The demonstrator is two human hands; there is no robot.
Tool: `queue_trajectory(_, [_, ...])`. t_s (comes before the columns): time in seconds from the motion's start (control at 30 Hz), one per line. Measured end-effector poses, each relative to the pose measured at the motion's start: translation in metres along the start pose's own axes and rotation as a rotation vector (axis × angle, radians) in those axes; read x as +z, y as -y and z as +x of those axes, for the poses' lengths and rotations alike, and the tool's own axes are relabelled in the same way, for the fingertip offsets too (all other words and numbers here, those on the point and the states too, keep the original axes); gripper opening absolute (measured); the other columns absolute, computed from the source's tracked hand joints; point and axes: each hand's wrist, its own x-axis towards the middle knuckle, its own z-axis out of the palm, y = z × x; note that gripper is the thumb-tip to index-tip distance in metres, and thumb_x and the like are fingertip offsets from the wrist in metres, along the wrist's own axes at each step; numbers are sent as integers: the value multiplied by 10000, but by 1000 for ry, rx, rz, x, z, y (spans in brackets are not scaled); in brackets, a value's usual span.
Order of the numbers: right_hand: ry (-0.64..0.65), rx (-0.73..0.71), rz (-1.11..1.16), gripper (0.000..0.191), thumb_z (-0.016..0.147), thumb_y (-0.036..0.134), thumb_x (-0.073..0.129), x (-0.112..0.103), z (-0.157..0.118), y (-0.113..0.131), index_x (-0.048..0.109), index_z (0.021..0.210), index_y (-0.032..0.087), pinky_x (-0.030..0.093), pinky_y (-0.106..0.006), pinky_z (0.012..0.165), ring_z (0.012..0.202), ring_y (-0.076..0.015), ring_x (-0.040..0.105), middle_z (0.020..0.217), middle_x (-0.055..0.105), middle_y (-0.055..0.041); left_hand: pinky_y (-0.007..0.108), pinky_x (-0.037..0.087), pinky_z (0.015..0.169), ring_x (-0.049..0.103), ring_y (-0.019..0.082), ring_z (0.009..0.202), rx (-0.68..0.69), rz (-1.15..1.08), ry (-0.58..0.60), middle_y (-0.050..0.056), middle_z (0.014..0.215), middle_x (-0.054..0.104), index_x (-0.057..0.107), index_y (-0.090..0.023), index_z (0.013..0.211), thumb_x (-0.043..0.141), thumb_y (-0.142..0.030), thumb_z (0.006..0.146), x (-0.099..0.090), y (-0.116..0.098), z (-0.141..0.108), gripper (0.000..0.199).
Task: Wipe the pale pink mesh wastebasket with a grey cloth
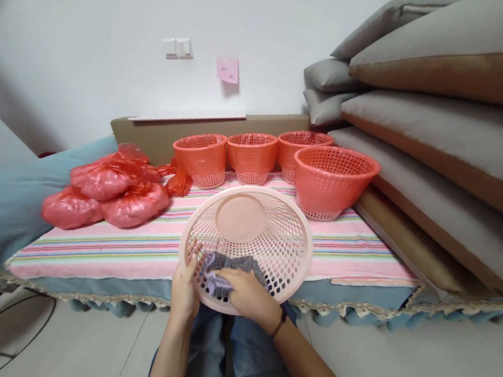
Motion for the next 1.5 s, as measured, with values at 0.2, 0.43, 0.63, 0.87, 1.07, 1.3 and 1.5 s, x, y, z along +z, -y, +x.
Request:
queue_trajectory(0.2, [180, 215, -192, 912, 642, 32, 448, 5, -64, 29, 481, 1466, 422, 121, -709, 1167, 1481, -386, 293, 1598, 400, 15, 450, 390, 1143, 463, 287, 1409, -106, -35, -16, 65, 1510, 527, 604, -293, 1349, 743, -341, 770, 3, -12, -1, 597])
queue_trajectory(0.43, [136, 280, -366, 834, 614, -16, 437, -8, -100, -6, 652, 1320, 372, 80, -712, 1187, 1516, -359, 214, 1572, 437, 13, 455, 423, 1115, 482, 301, 1392, -116, -30, 10, 99, 1481, 554, 628, -265, 1335, 764, -357, 752, 4, -14, 0, 606])
queue_trajectory(0.63, [-97, 209, -336, 866, 564, -6, 398, -18, -102, -28, 648, 1324, 326, 177, -674, 1196, 1423, -299, 435, 1453, 580, -21, 446, 379, 1151, 520, 296, 1359, -16, 47, 113, 113, 1364, 651, 677, -210, 1270, 759, -399, 759, 8, -6, -2, 551])
queue_trajectory(0.87, [-551, 29, -325, 782, 697, 29, 393, -51, -8, -33, 524, 1446, 213, 234, -481, 1221, 1416, -241, 413, 1519, 504, -49, 443, 377, 1152, 503, 299, 1375, -27, 16, 94, 114, 1404, 621, 655, -209, 1296, 743, -386, 760, 10, -6, -6, 571])
queue_trajectory(1.07, [-280, 258, -514, 604, 888, 89, 407, -31, 76, -69, 506, 1464, 241, 102, -551, 1203, 1408, -323, 382, 1529, 494, -74, 446, 390, 1140, 517, 298, 1362, -32, 41, 85, 113, 1414, 612, 636, -226, 1324, 730, -372, 772, 7, -4, -8, 578])
queue_trajectory(1.3, [-132, 360, -490, 551, 863, 176, 558, -5, 98, -99, 564, 1412, 228, 198, -555, 1144, 1273, -350, 529, 1315, 669, -134, 431, 392, 1141, 574, 302, 1299, 18, 115, 117, 125, 1318, 677, 663, -187, 1293, 727, -341, 769, 7, 3, -5, 549])
queue_trajectory(1.5, [-85, 386, -442, 458, 888, 134, 527, -10, 105, -93, 652, 1315, 239, 246, -538, 1104, 1205, -312, 570, 1272, 663, -144, 433, 381, 1147, 576, 292, 1295, 35, 140, 119, 116, 1335, 667, 687, -194, 1248, 704, -338, 792, 9, 7, -1, 479])
